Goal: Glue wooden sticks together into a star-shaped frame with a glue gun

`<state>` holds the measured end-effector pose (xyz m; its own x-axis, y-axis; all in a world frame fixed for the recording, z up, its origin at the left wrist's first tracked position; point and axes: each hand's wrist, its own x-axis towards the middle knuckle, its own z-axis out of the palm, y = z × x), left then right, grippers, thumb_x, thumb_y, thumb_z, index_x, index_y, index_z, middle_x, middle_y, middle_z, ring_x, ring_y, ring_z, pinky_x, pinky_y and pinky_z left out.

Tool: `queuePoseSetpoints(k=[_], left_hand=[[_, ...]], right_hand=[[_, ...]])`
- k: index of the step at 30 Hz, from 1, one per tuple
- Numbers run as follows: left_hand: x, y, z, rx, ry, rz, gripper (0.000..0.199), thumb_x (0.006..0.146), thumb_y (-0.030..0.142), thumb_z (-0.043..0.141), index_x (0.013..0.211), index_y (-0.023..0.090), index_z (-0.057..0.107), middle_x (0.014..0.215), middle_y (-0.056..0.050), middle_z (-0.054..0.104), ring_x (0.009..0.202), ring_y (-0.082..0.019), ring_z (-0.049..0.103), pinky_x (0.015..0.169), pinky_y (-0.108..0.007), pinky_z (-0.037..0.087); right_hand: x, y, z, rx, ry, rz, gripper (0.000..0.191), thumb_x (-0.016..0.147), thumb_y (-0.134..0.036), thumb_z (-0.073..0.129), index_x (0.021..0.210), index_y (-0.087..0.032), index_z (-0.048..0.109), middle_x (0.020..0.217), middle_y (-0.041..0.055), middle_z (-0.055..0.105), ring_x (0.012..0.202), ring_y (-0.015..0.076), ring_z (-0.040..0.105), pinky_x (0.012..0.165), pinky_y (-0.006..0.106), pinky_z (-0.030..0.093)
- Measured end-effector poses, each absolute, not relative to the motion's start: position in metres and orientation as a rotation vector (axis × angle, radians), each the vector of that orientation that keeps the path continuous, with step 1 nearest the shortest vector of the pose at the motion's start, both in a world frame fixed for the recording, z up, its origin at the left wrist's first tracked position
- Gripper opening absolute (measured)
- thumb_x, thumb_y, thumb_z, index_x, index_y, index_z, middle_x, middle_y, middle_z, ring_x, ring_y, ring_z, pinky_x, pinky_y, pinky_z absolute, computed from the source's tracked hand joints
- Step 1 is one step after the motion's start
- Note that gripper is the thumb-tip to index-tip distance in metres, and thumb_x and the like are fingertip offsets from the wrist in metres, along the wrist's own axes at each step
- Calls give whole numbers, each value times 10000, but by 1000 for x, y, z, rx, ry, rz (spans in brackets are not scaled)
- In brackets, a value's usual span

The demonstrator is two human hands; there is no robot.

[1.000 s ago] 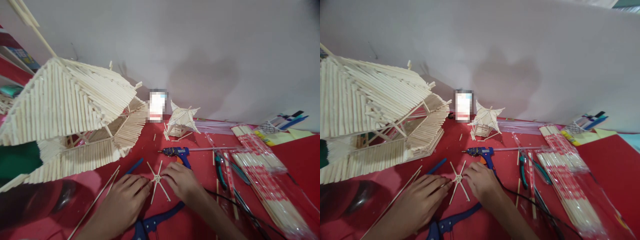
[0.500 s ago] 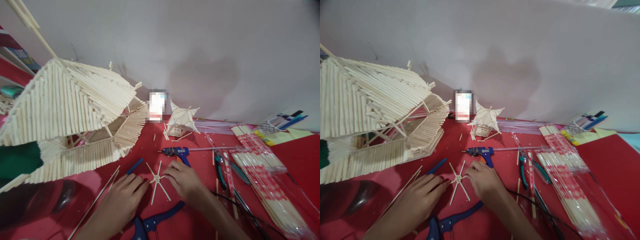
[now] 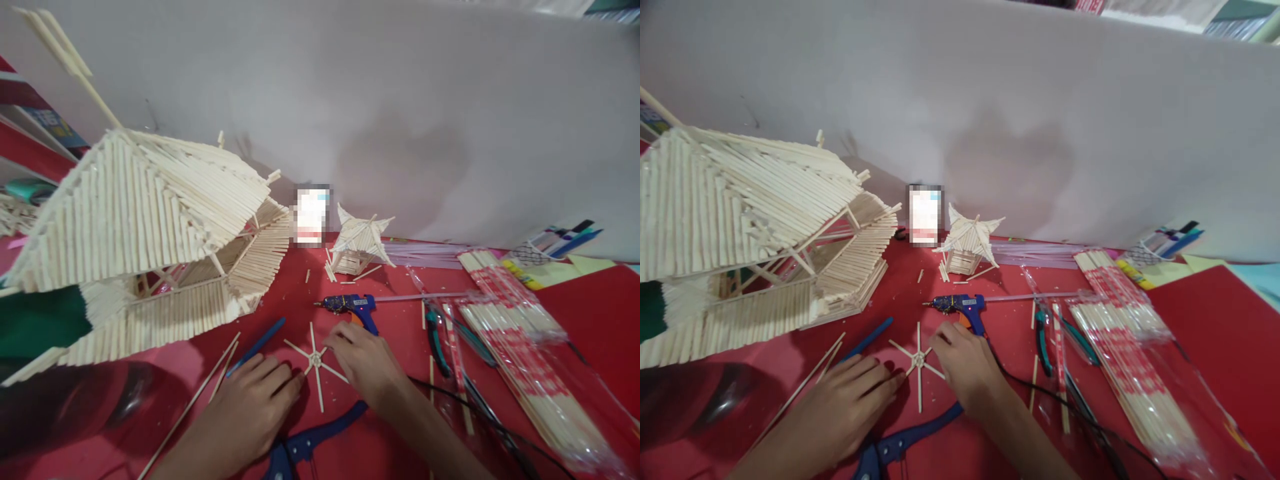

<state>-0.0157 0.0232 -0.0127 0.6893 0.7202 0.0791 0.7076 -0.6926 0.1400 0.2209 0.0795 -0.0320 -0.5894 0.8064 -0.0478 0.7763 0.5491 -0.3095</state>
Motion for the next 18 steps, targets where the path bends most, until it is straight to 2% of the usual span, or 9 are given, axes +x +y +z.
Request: queuePoseSetpoints(k=[5, 10, 15, 18], left_hand=[[-16, 24, -13, 2822, 1100, 245, 234, 876, 131, 562, 1082, 199, 648, 1011, -49, 701, 886, -226, 615, 844, -359, 456], [-20, 27, -9, 2860, 1043, 266, 256, 872, 139, 563, 1112, 184, 639, 991, -53, 705, 870, -228, 627, 832, -358, 470], [-41, 35, -4, 2858, 1312, 388, 305, 904, 58, 451, 1082, 193, 659, 936, -52, 699, 852, -210, 642, 804, -330, 486], [-56, 40, 5, 2720, 1501, 298, 305, 949, 89, 391, 1001, 182, 676, 923, -61, 686, 798, -190, 650, 697, -279, 478]], right_hand=[[220, 80, -29, -1342, -2704, 483, 331, 880, -29, 522, 1067, -254, 678, 1102, 39, 677, 962, 188, 609, 704, 251, 455], [220, 79, -21, -1348, -2722, 497, 300, 881, -25, 528, 1028, -236, 682, 1081, 35, 672, 941, 196, 610, 710, 266, 458], [221, 76, -12, -1292, -2658, 511, 320, 902, -15, 488, 1033, -235, 682, 1063, 42, 665, 959, 179, 613, 749, 259, 460], [222, 74, -4, -1305, -2640, 466, 295, 930, -36, 472, 1011, -218, 689, 1049, 59, 665, 971, 186, 615, 754, 261, 457]])
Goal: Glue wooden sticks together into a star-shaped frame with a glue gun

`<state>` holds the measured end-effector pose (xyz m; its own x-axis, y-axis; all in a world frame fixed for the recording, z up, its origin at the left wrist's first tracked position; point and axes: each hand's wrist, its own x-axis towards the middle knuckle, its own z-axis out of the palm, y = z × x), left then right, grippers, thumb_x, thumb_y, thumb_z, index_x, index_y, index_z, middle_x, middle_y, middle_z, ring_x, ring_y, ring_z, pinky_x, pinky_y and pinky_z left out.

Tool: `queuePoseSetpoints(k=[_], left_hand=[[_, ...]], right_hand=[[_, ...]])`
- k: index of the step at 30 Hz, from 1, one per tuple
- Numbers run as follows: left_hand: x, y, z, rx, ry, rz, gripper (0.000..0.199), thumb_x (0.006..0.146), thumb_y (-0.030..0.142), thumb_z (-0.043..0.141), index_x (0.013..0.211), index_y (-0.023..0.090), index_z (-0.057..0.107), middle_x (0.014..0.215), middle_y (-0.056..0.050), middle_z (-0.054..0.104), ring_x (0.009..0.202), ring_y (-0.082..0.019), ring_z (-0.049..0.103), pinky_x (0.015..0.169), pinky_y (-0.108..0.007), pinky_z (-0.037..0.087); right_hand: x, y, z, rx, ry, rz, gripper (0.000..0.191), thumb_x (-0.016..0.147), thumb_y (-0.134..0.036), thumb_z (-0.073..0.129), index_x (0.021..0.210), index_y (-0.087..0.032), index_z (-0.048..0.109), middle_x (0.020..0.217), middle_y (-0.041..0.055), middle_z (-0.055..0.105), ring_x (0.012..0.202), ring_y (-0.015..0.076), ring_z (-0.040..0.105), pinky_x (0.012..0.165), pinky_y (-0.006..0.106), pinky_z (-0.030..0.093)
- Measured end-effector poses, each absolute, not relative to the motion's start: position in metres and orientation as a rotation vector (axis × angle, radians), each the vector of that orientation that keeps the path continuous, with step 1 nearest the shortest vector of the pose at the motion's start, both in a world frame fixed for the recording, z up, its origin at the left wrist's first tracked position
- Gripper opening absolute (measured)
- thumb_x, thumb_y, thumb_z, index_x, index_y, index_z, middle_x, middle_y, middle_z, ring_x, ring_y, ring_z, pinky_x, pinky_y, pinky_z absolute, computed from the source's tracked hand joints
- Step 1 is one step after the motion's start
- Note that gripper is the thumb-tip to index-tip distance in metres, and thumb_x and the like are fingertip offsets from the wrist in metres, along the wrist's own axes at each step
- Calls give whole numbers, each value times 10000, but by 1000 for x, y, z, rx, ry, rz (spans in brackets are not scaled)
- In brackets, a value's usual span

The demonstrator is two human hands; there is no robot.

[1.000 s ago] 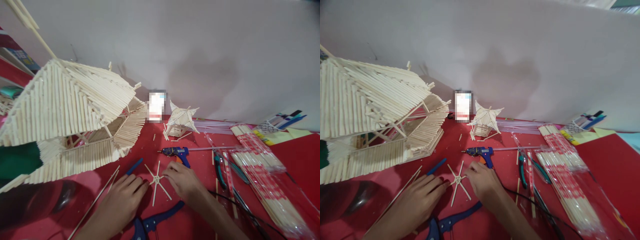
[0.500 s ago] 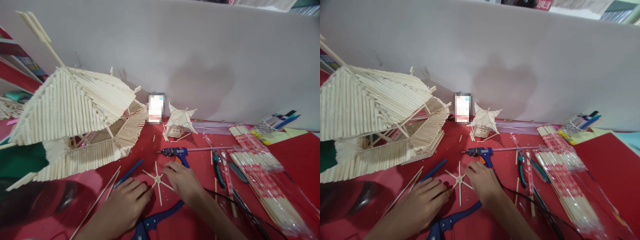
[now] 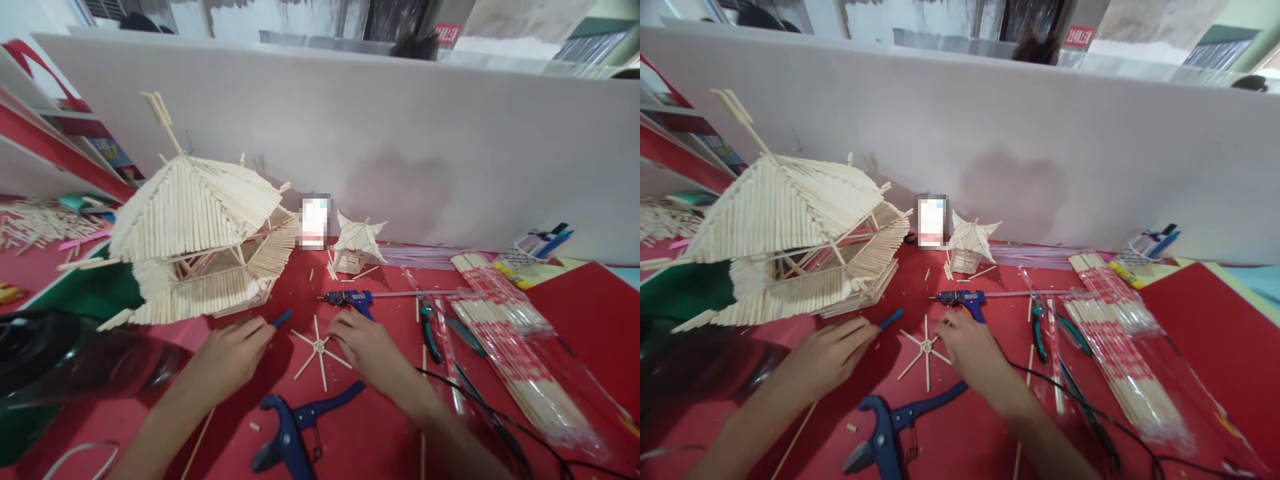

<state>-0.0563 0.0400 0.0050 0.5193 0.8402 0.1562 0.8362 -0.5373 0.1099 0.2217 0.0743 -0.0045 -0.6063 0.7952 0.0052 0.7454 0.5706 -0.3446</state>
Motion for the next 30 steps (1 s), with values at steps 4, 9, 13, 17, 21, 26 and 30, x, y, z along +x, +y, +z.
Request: queuePoseSetpoints(k=[4, 9, 13, 17, 21, 26, 30], left_hand=[[-66, 37, 29, 2505, 1433, 123, 269, 955, 125, 414, 1004, 191, 670, 981, -51, 690, 872, -195, 667, 713, -270, 449], [-61, 18, 52, 2274, 1265, -158, 58, 822, 206, 674, 860, 238, 703, 855, 13, 714, 769, -185, 660, 624, -242, 395], [-49, 5, 53, 2274, 1308, -310, 89, 719, 198, 768, 787, 246, 737, 759, 15, 721, 672, -194, 627, 550, -241, 355], [-33, -2, 52, 2405, 1277, -410, 134, 678, 123, 747, 740, 240, 765, 670, -3, 712, 633, -198, 630, 572, -251, 408], [-24, -8, 53, 2482, 1301, -465, 135, 635, 110, 735, 668, 238, 762, 606, -7, 693, 613, -200, 643, 573, -250, 444], [-26, -13, 51, 2538, 1325, -439, 170, 597, 108, 643, 660, 216, 759, 594, -31, 696, 578, -211, 635, 539, -257, 438], [-32, -11, 55, 2454, 1304, -386, 244, 579, 119, 613, 733, 222, 772, 696, -30, 740, 607, -206, 631, 506, -245, 400]], right_hand=[[222, 68, 6, -1226, -2695, 441, 225, 969, -123, 484, 987, -211, 691, 972, 55, 677, 912, 187, 628, 717, 264, 437], [220, 49, 23, -1023, -2823, 470, 167, 991, -208, 503, 993, -211, 671, 983, 39, 714, 908, 184, 642, 736, 269, 410], [219, 30, 41, -1001, -2881, 442, 136, 966, -199, 534, 958, -213, 669, 995, 41, 729, 901, 187, 656, 705, 260, 387], [227, 14, 48, -1176, -2759, 433, 168, 970, -232, 524, 944, -216, 689, 935, 37, 737, 878, 188, 665, 713, 259, 393], [237, 7, 42, -1306, -2556, 446, 196, 958, -235, 519, 1006, -216, 708, 994, 45, 748, 931, 197, 673, 779, 275, 420], [242, 7, 32, -1322, -2374, 496, 208, 946, -249, 510, 949, -214, 716, 935, 32, 747, 845, 177, 665, 757, 266, 428], [241, 10, 37, -1251, -2331, 563, 213, 943, -249, 509, 937, -211, 718, 910, 26, 744, 805, 163, 648, 726, 259, 427]])
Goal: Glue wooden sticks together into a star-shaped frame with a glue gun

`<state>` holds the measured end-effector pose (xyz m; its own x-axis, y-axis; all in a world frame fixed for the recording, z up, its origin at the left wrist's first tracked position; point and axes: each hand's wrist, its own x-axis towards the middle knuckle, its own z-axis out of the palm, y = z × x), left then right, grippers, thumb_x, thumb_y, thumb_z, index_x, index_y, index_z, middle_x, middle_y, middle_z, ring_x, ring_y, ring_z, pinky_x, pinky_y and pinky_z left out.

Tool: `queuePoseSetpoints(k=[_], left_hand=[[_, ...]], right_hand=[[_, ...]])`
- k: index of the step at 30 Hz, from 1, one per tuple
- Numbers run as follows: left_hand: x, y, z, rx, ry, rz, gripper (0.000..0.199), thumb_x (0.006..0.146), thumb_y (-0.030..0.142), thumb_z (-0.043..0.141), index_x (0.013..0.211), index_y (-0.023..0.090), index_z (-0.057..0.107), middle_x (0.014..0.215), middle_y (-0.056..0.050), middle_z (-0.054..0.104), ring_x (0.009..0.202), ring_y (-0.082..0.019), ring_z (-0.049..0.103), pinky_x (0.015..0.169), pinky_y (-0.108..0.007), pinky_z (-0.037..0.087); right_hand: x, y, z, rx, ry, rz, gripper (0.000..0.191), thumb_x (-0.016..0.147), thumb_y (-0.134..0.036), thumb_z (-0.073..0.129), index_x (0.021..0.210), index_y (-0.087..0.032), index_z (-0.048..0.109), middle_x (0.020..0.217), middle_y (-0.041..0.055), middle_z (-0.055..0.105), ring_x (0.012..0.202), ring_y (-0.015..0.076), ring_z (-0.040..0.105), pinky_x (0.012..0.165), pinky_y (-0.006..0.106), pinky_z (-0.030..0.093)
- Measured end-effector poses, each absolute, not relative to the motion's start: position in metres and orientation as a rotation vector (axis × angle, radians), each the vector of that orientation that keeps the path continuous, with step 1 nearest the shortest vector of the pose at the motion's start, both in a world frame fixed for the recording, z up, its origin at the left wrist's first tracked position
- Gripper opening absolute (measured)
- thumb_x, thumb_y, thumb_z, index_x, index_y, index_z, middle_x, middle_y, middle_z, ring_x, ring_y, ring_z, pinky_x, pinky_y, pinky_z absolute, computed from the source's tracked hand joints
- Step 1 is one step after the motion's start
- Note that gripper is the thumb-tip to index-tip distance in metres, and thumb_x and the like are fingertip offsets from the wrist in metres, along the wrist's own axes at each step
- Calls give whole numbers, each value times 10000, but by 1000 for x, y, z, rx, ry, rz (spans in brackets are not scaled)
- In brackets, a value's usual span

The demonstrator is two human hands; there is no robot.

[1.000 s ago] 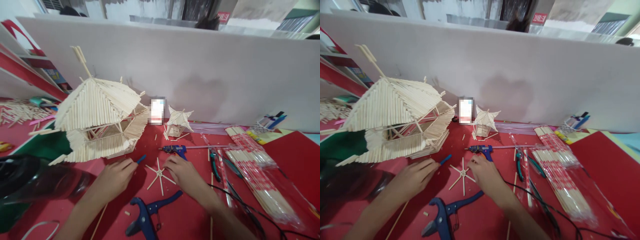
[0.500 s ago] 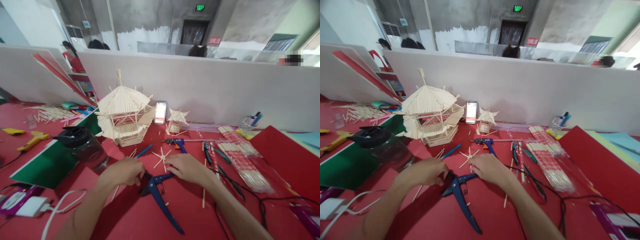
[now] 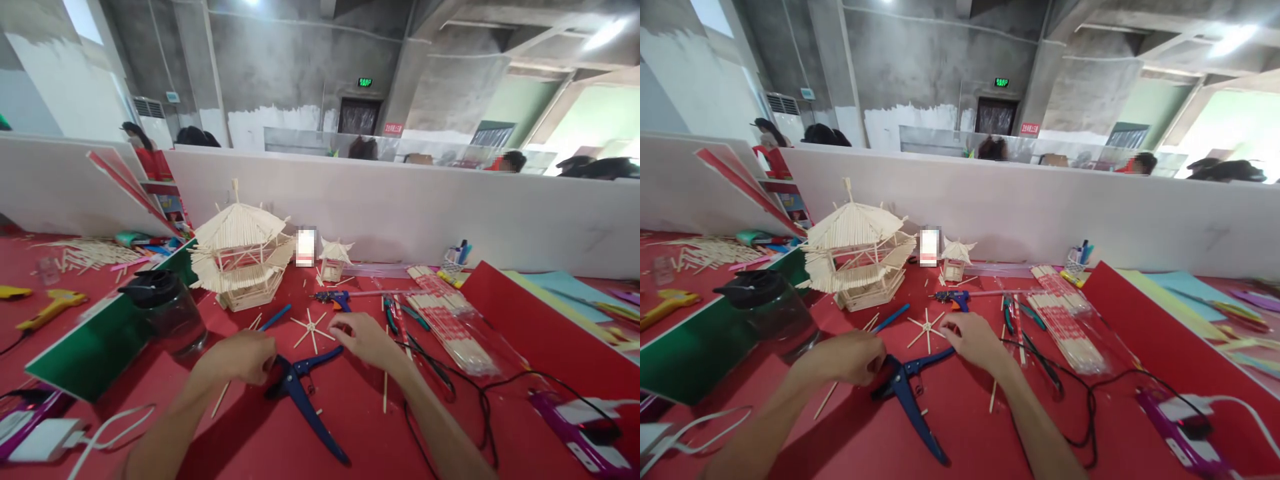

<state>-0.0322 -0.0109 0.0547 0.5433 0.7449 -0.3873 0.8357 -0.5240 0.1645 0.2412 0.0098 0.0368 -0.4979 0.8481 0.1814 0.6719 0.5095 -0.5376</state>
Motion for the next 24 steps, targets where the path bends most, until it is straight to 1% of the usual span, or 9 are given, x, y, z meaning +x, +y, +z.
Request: queuePoseSetpoints(k=[3, 5, 8, 10, 12, 15, 18, 21, 24], left_hand=[[-40, -5, 60, 2408, 1265, -340, 245, 587, 126, 609, 753, 214, 767, 704, -19, 735, 584, -179, 600, 495, -232, 370], [-44, 2, 63, 2382, 1186, -212, 230, 627, 142, 610, 786, 207, 762, 728, -13, 731, 606, -161, 592, 531, -224, 386], [-46, 15, 61, 2218, 1079, 108, 182, 700, 156, 584, 802, 169, 734, 787, -18, 717, 664, -139, 593, 607, -210, 427], [-40, 27, 54, 2059, 1098, 339, 148, 716, 165, 570, 785, 148, 700, 738, -7, 683, 650, -129, 574, 618, -211, 433], [-29, 39, 45, 1940, 1110, 536, 121, 720, 166, 563, 758, 148, 677, 706, 11, 660, 641, -121, 557, 629, -217, 429], [-9, 56, 33, 1842, 1098, 652, 119, 715, 172, 568, 751, 145, 678, 724, 3, 671, 686, -132, 574, 672, -233, 441], [10, 70, 25, 1775, 1129, 702, 110, 727, 196, 576, 727, 135, 668, 662, 9, 633, 637, -126, 553, 618, -227, 418], [22, 79, 19, 1721, 1121, 701, 118, 743, 214, 585, 731, 131, 669, 654, 12, 630, 616, -122, 554, 601, -223, 418], [26, 84, 17, 1693, 1131, 707, 152, 785, 264, 614, 753, 132, 682, 677, -3, 651, 642, -140, 581, 615, -234, 433]], right_hand=[[237, 15, 43, -1223, -2331, 607, 216, 942, -253, 514, 925, -205, 724, 889, 30, 746, 793, 166, 649, 721, 268, 428], [232, 18, 46, -1184, -2294, 677, 207, 944, -269, 525, 939, -205, 722, 899, 31, 750, 789, 165, 653, 715, 270, 437], [220, 24, 42, -1055, -2214, 901, 185, 919, -269, 576, 1048, -206, 693, 921, 32, 749, 807, 161, 670, 700, 258, 464], [213, 28, 35, -961, -2169, 1080, 260, 880, -247, 625, 1136, -212, 652, 945, 33, 748, 839, 164, 686, 705, 256, 486], [208, 35, 29, -917, -2104, 1229, 315, 851, -231, 651, 1164, -217, 621, 963, 37, 747, 850, 168, 696, 716, 264, 507], [206, 47, 22, -946, -1966, 1305, 200, 843, -232, 638, 1040, -206, 626, 929, 35, 738, 835, 168, 698, 745, 284, 528], [208, 56, 21, -1012, -1887, 1261, 86, 834, -250, 628, 902, -201, 609, 872, 21, 713, 796, 163, 682, 731, 284, 536], [212, 61, 22, -1085, -1857, 1203, 67, 831, -242, 614, 884, -208, 593, 847, 10, 702, 765, 153, 670, 699, 270, 540], [216, 63, 22, -1131, -1858, 1150, 51, 863, -232, 583, 888, -211, 621, 850, 13, 719, 784, 153, 679, 713, 263, 535]])
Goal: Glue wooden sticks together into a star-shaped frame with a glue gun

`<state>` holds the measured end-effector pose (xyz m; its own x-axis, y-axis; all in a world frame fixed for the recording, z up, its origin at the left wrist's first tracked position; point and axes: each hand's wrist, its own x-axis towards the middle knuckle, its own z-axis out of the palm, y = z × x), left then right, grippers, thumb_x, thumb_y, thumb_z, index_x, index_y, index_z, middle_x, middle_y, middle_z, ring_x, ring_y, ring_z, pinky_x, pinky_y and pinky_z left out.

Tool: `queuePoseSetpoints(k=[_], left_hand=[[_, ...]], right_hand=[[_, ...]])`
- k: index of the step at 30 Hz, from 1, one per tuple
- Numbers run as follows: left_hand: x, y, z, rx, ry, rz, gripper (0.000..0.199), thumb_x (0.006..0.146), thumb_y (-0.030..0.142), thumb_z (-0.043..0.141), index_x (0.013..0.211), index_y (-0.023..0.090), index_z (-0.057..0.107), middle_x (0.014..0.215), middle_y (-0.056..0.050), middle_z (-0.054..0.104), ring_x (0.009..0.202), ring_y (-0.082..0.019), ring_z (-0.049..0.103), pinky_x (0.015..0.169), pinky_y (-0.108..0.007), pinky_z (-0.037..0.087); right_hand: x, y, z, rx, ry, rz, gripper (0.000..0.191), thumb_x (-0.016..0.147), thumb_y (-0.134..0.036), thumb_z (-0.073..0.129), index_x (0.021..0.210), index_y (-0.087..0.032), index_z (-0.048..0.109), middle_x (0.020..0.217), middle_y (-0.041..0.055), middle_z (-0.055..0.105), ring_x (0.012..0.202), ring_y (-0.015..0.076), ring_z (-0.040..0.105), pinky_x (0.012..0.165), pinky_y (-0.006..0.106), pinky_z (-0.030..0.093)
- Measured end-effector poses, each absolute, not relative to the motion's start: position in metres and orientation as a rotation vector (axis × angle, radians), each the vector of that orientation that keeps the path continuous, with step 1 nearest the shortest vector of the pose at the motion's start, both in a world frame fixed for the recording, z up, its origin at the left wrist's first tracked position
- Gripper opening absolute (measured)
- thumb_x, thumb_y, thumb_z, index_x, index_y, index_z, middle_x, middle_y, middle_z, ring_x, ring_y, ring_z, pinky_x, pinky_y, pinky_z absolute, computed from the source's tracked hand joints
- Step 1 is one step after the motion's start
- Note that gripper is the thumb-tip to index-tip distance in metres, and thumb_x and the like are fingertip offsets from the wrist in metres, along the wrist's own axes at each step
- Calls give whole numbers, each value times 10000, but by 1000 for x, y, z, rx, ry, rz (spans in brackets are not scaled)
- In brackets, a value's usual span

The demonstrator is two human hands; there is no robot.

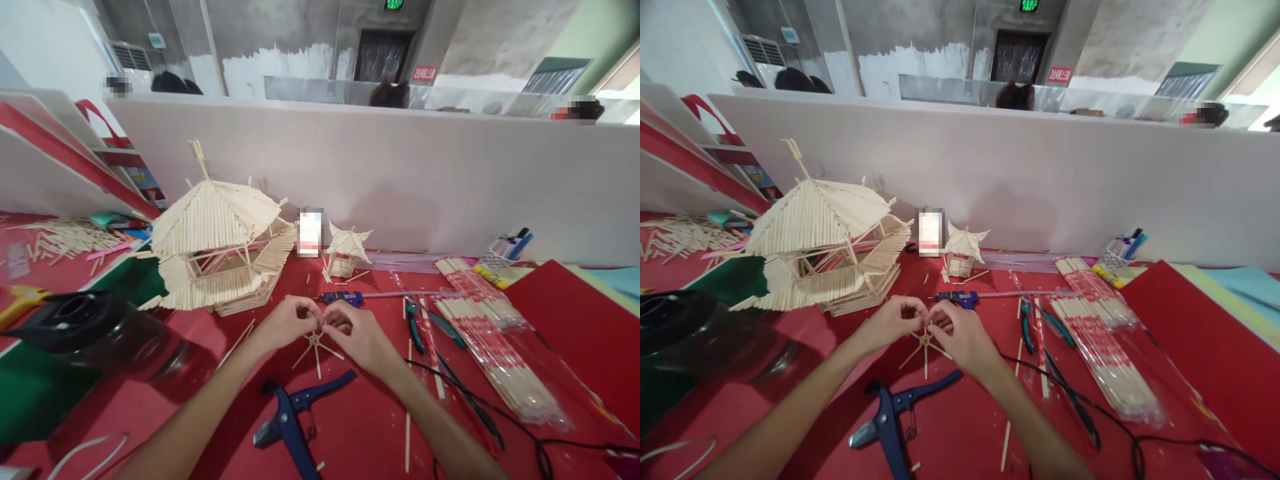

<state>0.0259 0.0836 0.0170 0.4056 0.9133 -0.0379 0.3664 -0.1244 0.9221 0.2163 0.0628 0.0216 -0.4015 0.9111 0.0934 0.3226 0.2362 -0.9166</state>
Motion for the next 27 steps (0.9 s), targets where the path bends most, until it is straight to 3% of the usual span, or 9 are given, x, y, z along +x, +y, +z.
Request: queuePoseSetpoints(k=[6, 11, 15, 27], left_hand=[[5, 72, 11, 1879, 1302, 724, 177, 949, 277, 510, 977, 192, 663, 1008, -36, 709, 958, -191, 646, 886, -295, 471], [-9, 55, 0, 2053, 1380, 596, 192, 975, 187, 447, 981, 212, 638, 996, -22, 679, 918, -165, 652, 831, -264, 491], [-10, 51, -12, 2238, 1313, 555, 249, 964, 104, 417, 1064, 211, 619, 1056, -39, 680, 968, -170, 657, 887, -279, 504], [-10, 50, -34, 2343, 1254, 594, 240, 975, 97, 450, 1133, 216, 583, 1087, -56, 667, 991, -197, 644, 903, -320, 533]], right_hand=[[225, 70, 7, -1223, -1920, 1165, 92, 872, -203, 586, 874, -211, 678, 843, 18, 731, 773, 158, 681, 708, 253, 525], [222, 68, -10, -1292, -1962, 1181, 29, 849, -187, 684, 851, -215, 690, 801, -3, 717, 720, 146, 666, 668, 232, 499], [219, 63, -26, -1309, -2018, 1140, 77, 860, -154, 695, 894, -222, 712, 825, -7, 730, 716, 137, 672, 675, 219, 498], [221, 58, -42, -1210, -2109, 874, 128, 938, -225, 626, 969, -224, 750, 828, 24, 741, 756, 167, 691, 712, 247, 521]])
